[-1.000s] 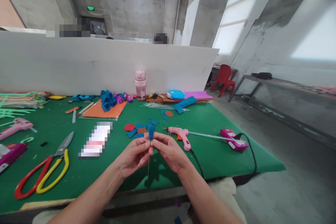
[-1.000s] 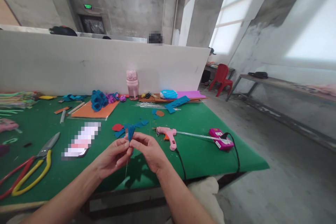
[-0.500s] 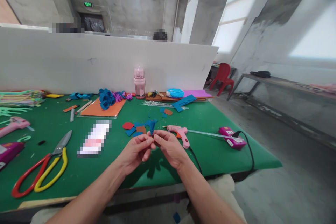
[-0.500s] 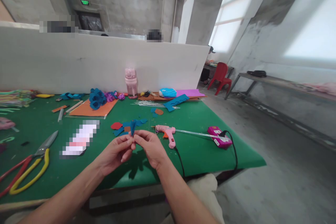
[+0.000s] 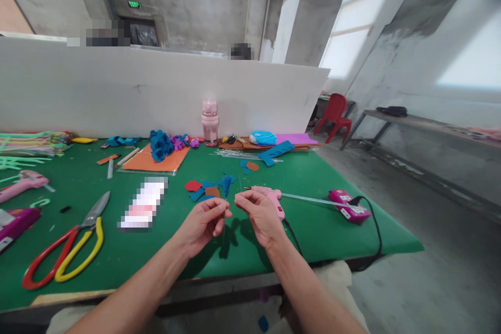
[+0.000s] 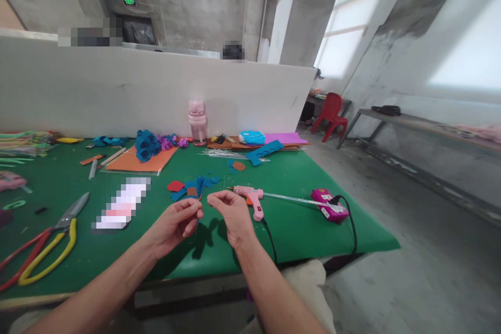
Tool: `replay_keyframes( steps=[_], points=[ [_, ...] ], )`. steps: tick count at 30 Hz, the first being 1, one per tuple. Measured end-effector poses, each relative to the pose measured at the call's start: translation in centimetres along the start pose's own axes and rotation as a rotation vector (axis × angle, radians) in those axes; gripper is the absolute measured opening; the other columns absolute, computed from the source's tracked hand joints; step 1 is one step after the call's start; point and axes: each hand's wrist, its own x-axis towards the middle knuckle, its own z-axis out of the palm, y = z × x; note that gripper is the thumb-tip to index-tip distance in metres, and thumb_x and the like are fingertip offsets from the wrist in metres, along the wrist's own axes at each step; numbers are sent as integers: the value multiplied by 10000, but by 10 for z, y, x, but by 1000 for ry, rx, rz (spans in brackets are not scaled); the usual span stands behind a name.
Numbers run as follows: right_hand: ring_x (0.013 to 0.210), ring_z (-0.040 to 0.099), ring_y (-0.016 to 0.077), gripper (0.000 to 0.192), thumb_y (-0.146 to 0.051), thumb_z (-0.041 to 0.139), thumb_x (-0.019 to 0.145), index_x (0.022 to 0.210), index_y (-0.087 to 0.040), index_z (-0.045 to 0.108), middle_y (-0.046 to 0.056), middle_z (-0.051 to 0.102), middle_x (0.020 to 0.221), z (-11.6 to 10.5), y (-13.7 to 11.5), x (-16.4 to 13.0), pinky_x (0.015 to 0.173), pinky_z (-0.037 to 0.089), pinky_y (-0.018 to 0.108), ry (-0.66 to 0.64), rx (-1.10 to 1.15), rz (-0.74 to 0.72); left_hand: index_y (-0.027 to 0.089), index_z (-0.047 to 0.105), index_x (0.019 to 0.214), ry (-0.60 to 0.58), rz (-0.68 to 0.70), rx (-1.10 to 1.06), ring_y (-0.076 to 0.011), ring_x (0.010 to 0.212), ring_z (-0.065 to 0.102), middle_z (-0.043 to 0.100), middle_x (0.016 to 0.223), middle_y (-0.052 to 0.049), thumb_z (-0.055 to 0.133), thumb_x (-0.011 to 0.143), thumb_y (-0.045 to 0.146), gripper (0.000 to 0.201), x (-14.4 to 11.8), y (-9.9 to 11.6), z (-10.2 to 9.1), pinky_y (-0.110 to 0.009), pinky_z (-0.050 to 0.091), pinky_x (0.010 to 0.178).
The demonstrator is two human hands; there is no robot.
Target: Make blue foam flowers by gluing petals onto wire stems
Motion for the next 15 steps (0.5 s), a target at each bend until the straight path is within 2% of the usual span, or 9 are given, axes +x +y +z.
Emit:
replay_keyframes(
  steps=[2, 5, 7, 10, 13, 15],
  points=[
    [636, 543, 98, 138, -294, 740, 606, 605, -181, 662, -25, 616, 611, 1, 0, -1, 681, 421, 241, 2, -32, -26, 135, 563, 737, -2, -3, -3, -18, 339, 421, 619, 655, 10, 637, 741, 274, 157, 0, -1, 1, -151, 270, 341],
    [705, 562, 122, 164, -346, 676, 681, 694, -182, 688, 1, 648, 695, 4, 1, -4, 722, 422, 259, -47, -136, -37, 134, 562, 735, -12, -9, -23, -18, 340, 417, 615, 648, 11, 638, 740, 280, 165, 0, -3, 3, -153, 271, 343],
    [730, 566, 132, 171, -332, 684, 672, 752, -181, 694, 10, 656, 728, 6, 1, -7, 739, 422, 266, -84, -189, -38, 131, 562, 731, -17, -8, -30, -15, 341, 409, 603, 629, 16, 636, 741, 288, 174, 0, -5, 5, -152, 272, 347],
    [676, 549, 116, 152, -293, 712, 637, 722, -172, 679, -9, 624, 648, 8, 1, -9, 712, 421, 252, -91, -185, -15, 132, 560, 724, -19, 0, 5, -14, 347, 404, 596, 632, 18, 631, 742, 304, 187, -1, -6, 8, -155, 281, 358],
    [620, 529, 103, 139, -288, 701, 640, 680, -163, 656, -17, 604, 620, 8, 1, -8, 666, 417, 242, -95, -162, -1, 143, 576, 764, -2, 1, 143, -33, 386, 443, 603, 684, 8, 625, 737, 336, 202, -1, -2, 6, -170, 307, 380],
    [604, 525, 105, 145, -296, 685, 649, 676, -159, 646, -11, 608, 630, 7, 1, -8, 632, 414, 240, -80, -203, -32, 149, 595, 811, 69, 41, 303, -57, 438, 479, 579, 646, 15, 638, 720, 345, 220, -1, 5, 4, -182, 339, 420]
  ],
)
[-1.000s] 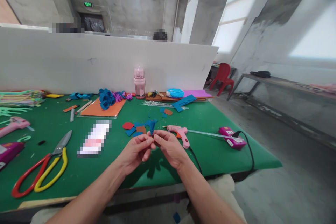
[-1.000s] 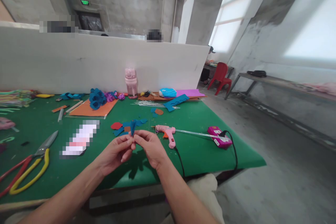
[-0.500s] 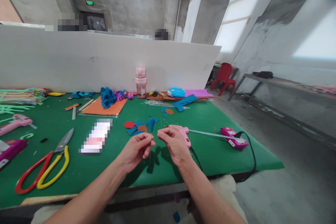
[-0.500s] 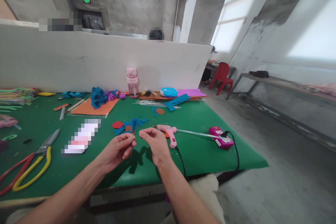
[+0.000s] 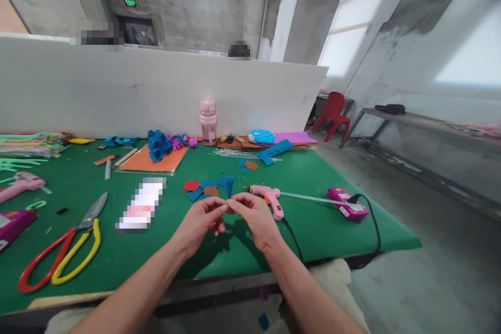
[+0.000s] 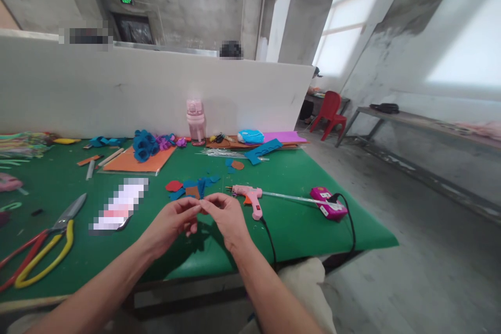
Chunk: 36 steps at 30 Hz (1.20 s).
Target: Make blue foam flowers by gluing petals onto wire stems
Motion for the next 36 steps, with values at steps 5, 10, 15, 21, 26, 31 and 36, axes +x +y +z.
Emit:
replay_keyframes(
  steps=[5, 10, 15, 21, 26, 31, 36],
  points=[
    [534, 497, 111, 157, -306, 633, 680, 678, -150, 647, 0, 599, 590, 3, 1, -2, 516, 374, 227, 85, -326, -110, 164, 603, 822, 170, 177, 143, -90, 648, 512, 575, 715, 10, 687, 660, 301, 228, 2, 12, -6, -202, 394, 604],
    [514, 509, 115, 147, -285, 590, 703, 667, -153, 645, 6, 612, 581, 8, 0, -7, 504, 383, 222, 109, -479, -184, 161, 585, 742, 182, 170, 109, -106, 681, 496, 552, 710, 13, 708, 622, 299, 221, 1, 9, -2, -221, 380, 642],
    [516, 522, 118, 155, -288, 576, 712, 659, -155, 636, 8, 616, 581, 11, 0, -7, 506, 396, 219, 102, -472, -182, 153, 606, 723, 205, 189, 92, -111, 680, 490, 559, 718, 0, 701, 624, 312, 210, 2, 6, -4, -225, 373, 638],
    [520, 519, 116, 161, -289, 574, 711, 648, -154, 636, 5, 613, 577, 13, 0, -8, 506, 390, 218, 113, -491, -191, 151, 596, 697, 231, 178, 96, -104, 662, 479, 542, 691, 11, 709, 619, 312, 212, 2, 7, -5, -215, 366, 616],
    [485, 474, 100, 136, -282, 609, 682, 621, -162, 629, -12, 575, 531, 14, -2, -8, 489, 368, 221, 74, -338, -104, 150, 597, 693, 176, 152, 7, -96, 646, 492, 545, 676, 12, 706, 638, 292, 187, 3, 4, -6, -211, 386, 623],
    [480, 466, 77, 139, -275, 675, 634, 598, -152, 623, -7, 581, 555, 13, -4, -9, 494, 378, 212, -26, 51, 121, 149, 585, 665, 64, 68, -155, -99, 607, 523, 561, 623, 12, 716, 638, 263, 176, 5, 1, -9, -225, 405, 608],
    [488, 476, 52, 163, -280, 723, 611, 652, -147, 640, -8, 611, 614, 7, -2, -9, 496, 374, 186, -144, 256, 245, 133, 597, 628, 27, 31, -252, -83, 564, 508, 549, 574, 18, 744, 604, 230, 178, 5, 3, -10, -204, 388, 560]
  ],
)
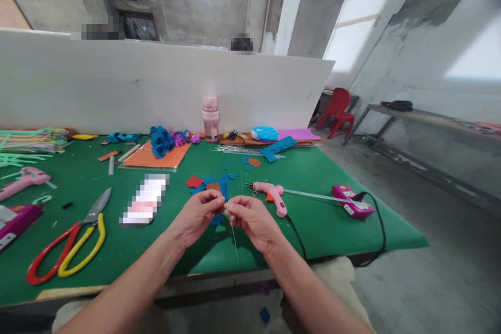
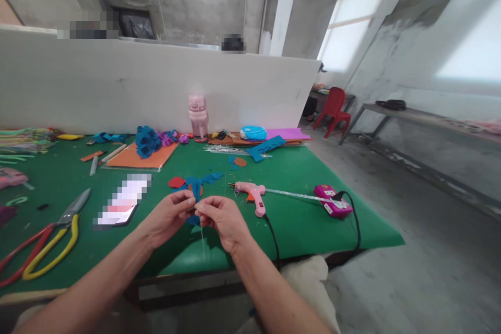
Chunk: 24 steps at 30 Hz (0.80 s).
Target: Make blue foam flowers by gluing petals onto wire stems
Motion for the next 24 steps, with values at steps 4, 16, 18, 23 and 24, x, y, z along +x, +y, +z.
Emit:
replay_keyframes(
  steps=[4, 16, 18, 23, 24],
  points=[
    [489, 479, 42, 174, -278, 732, 614, 668, -139, 643, -12, 615, 624, -4, 0, 1, 507, 381, 178, -34, 45, 13, 126, 628, 637, 11, -30, -10, -80, 570, 508, 571, 581, 10, 757, 585, 230, 173, -1, 3, 1, -200, 388, 561],
    [505, 470, 44, 203, -302, 746, 592, 651, -149, 626, -27, 598, 616, -10, -14, 3, 509, 379, 179, 96, 19, -93, 158, 664, 623, 75, 164, 492, -133, 633, 543, 625, 615, -25, 641, 695, 301, 161, 2, 15, -9, -239, 398, 664],
    [506, 469, 44, 206, -310, 744, 592, 638, -152, 622, -28, 598, 619, -14, -20, 3, 506, 378, 180, 120, -11, -136, 171, 689, 664, 103, 184, 658, -161, 654, 567, 649, 633, -41, 602, 708, 291, 155, 4, 22, -16, -254, 401, 677],
    [504, 466, 48, 214, -323, 746, 586, 647, -159, 624, -28, 602, 620, -21, -27, 2, 512, 387, 190, 127, -72, -136, 201, 646, 557, 197, 360, 915, -160, 610, 519, 619, 608, -4, 491, 583, 93, 190, 4, 37, -35, -245, 354, 602],
    [504, 467, 47, 214, -324, 745, 587, 650, -159, 624, -28, 603, 622, -21, -27, 2, 513, 387, 190, 128, -81, -135, 196, 595, 483, 225, 375, 941, -144, 546, 473, 561, 528, 8, 452, 568, 84, 200, 3, 40, -37, -241, 326, 558]
  ],
)
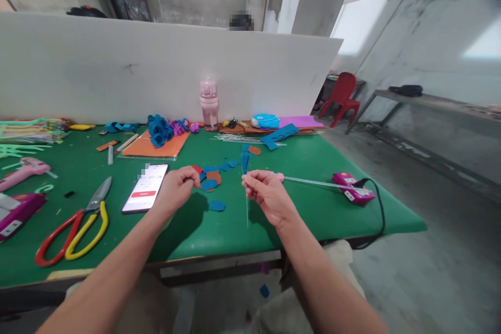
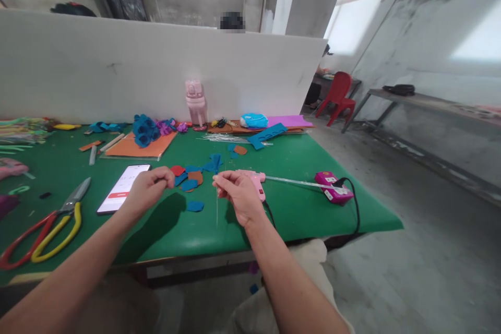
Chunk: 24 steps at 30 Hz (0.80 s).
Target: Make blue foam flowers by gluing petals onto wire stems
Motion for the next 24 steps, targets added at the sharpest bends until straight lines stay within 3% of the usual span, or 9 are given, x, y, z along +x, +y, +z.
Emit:
replay_keyframes(
  steps=[3, 6, 9, 13, 16, 19, 22, 24],
  points=[
    [506, 471, 47, 205, -330, 729, 613, 669, -161, 626, -27, 606, 624, 0, 0, -1, 514, 387, 188, -13, -13, -3, 192, 540, 445, -36, -15, 36, -122, 444, 357, 409, 405, 28, 408, 606, 114, 222, 0, 3, -6, -244, 248, 486],
    [504, 471, 46, 198, -330, 717, 631, 664, -160, 621, -27, 603, 614, 1, 1, -1, 511, 380, 185, -22, -25, -14, 198, 647, 626, -193, -8, 67, -127, 482, 395, 495, 479, 26, 514, 677, 215, 143, -2, 2, 3, -236, 251, 498],
    [505, 472, 47, 203, -329, 722, 625, 653, -158, 616, -27, 606, 618, 2, 3, -2, 516, 378, 192, -16, -41, -21, 198, 654, 603, -324, 48, 17, -138, 540, 437, 570, 558, -6, 593, 689, 316, 158, -12, -2, 25, -234, 299, 549],
    [520, 483, 54, 194, -316, 727, 628, 656, -157, 619, -24, 607, 623, 0, 2, 0, 526, 381, 199, -1, -11, -33, 216, 677, 795, -497, 263, -41, -196, 772, 522, 631, 781, -68, 503, 790, 307, 197, -32, 2, 50, -275, 365, 720],
    [542, 502, 64, 154, -284, 724, 644, 673, -177, 617, -34, 599, 622, -8, -5, 2, 550, 406, 209, 24, 109, -108, 206, 659, 778, -613, 435, 42, -190, 741, 511, 598, 745, -81, 421, 841, 272, 255, -42, 7, 55, -270, 369, 677],
    [633, 553, 73, 138, -262, 716, 661, 713, -224, 595, -53, 619, 701, -23, -18, 5, 632, 452, 225, 104, 319, -267, 204, 648, 750, -652, 487, 104, -187, 719, 507, 579, 705, -81, 390, 856, 244, 282, -44, 7, 51, -264, 371, 650],
    [706, 580, 68, 175, -261, 726, 653, 724, -245, 567, -73, 630, 759, -34, -28, 6, 700, 475, 230, 163, 416, -325, 219, 663, 876, -673, 413, 84, -186, 788, 543, 629, 812, -86, 424, 843, 223, 241, -38, 6, 41, -258, 387, 698],
    [666, 575, 66, 187, -269, 732, 647, 717, -241, 561, -76, 619, 716, -34, -29, 5, 693, 478, 231, 137, 393, -270, 227, 665, 934, -557, 327, 57, -183, 788, 558, 647, 869, -75, 494, 807, 242, 214, -32, 7, 34, -253, 392, 693]
  ],
)
